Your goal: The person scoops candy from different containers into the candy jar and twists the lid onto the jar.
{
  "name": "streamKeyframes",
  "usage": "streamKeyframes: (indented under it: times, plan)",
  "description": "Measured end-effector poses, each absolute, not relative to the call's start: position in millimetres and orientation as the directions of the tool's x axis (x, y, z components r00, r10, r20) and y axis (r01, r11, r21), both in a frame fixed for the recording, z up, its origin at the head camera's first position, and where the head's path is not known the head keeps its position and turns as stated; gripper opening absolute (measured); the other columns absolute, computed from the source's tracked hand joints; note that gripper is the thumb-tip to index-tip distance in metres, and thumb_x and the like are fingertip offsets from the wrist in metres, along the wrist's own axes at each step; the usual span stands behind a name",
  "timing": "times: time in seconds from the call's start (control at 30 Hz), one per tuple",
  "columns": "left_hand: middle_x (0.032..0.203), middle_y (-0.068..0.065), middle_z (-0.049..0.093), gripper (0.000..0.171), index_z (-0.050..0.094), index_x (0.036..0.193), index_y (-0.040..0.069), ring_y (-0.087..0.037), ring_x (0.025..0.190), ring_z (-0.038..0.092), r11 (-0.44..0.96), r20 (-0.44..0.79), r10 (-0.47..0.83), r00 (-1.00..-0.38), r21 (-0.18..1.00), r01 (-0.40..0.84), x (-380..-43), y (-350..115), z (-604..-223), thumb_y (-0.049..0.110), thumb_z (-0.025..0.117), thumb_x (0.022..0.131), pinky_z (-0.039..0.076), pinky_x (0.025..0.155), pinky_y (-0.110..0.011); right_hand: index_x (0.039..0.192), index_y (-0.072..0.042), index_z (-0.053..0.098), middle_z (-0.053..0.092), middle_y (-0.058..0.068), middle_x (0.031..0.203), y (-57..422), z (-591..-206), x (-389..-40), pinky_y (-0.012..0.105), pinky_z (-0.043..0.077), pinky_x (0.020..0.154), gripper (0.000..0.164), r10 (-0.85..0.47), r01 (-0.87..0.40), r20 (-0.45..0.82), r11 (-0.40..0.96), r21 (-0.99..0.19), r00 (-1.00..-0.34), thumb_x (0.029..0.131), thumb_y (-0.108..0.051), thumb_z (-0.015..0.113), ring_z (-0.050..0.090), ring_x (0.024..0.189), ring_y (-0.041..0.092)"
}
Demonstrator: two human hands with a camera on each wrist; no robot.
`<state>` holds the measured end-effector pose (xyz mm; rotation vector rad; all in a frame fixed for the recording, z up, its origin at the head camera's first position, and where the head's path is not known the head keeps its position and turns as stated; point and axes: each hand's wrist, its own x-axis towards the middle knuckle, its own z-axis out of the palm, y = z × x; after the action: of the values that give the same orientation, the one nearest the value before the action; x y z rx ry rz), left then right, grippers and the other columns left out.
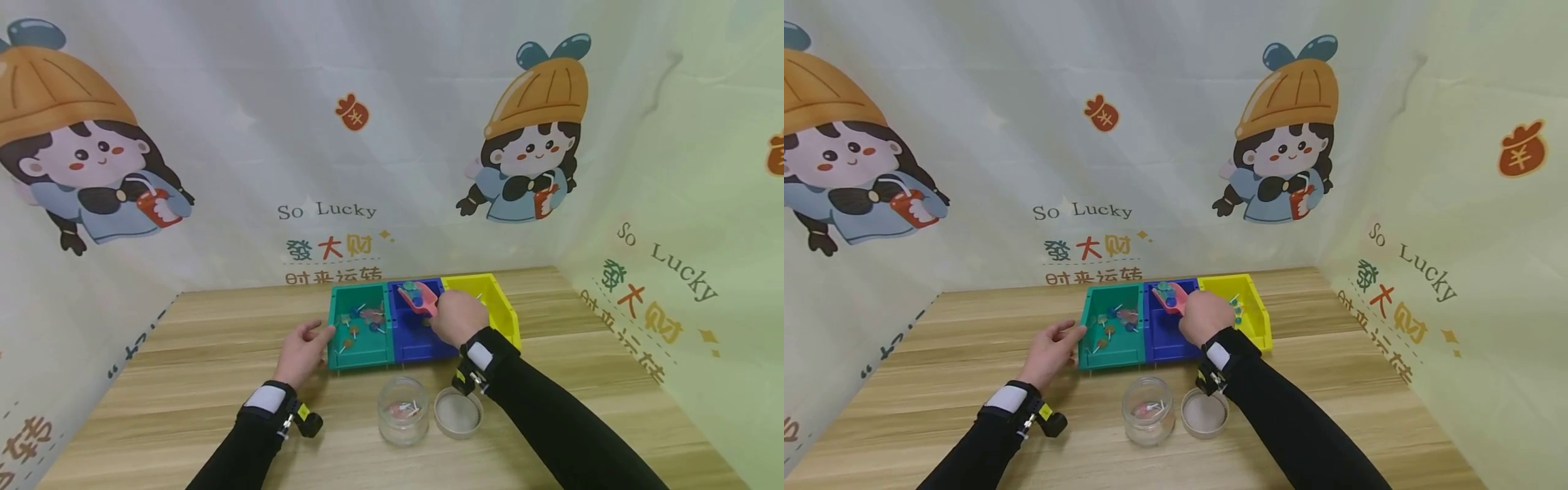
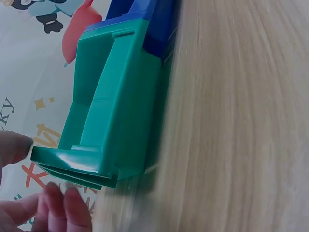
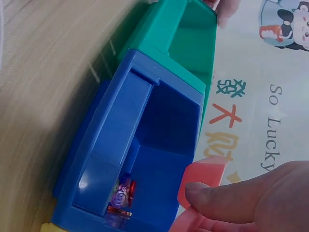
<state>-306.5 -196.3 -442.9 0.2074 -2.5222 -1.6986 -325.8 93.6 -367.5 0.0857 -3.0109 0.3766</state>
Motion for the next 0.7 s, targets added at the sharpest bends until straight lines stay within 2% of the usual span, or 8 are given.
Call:
streamKeyframes:
  times: [0.13, 0.27, 0.53, 0.7]
  plan:
    - [0.119, -0.017, 0.062, 0.060, 0.056, 0.154, -0.005, -0.015, 0.084, 0.062, 0.365, 0.058, -0.194, -0.979, 0.931, -0.017, -303, -197, -442, 0.034, 0.067, 0.110, 0.055, 0.069, -0.023, 0.097, -0.002, 0.075, 0.067, 0.010, 0.082, 99, -368, -324, 0.034, 0.054, 0.060, 0.029, -0.051, -0.081, 0.120, 0.961, -0.264, -0.991, 0.095, -0.030, 0.083, 0.062, 0.071, 0.026]
    - [0.120, -0.016, 0.062, 0.056, 0.059, 0.152, -0.003, -0.014, 0.086, 0.061, 0.376, 0.086, -0.176, -0.981, 0.926, 0.014, -296, -196, -441, 0.033, 0.068, 0.110, 0.056, 0.068, -0.022, 0.094, -0.004, 0.076, 0.065, 0.009, 0.081, 108, -369, -323, 0.033, 0.049, 0.057, 0.020, -0.051, -0.085, 0.115, 0.947, -0.308, -0.992, 0.096, -0.024, 0.079, 0.061, 0.071, 0.026]
    - [0.122, -0.017, 0.064, 0.055, 0.060, 0.152, 0.003, -0.017, 0.089, 0.061, 0.406, 0.116, -0.130, -0.985, 0.912, 0.054, -282, -194, -436, 0.036, 0.070, 0.109, 0.056, 0.070, -0.022, 0.099, -0.005, 0.081, 0.062, 0.005, 0.074, 127, -368, -321, 0.028, 0.038, 0.055, 0.023, -0.059, -0.100, 0.119, 0.920, -0.379, -0.991, 0.100, -0.028, 0.079, 0.058, 0.067, 0.024]
    - [0.131, -0.020, 0.065, 0.055, 0.060, 0.153, 0.003, -0.022, 0.103, 0.067, 0.373, 0.133, -0.104, -0.986, 0.924, 0.086, -274, -191, -433, 0.035, 0.071, 0.109, 0.063, 0.077, -0.023, 0.102, -0.006, 0.084, 0.062, 0.004, 0.072, 135, -368, -316, 0.026, 0.033, 0.053, 0.023, -0.065, -0.116, 0.139, 0.909, -0.401, -0.988, 0.099, -0.028, 0.081, 0.056, 0.065, 0.022]
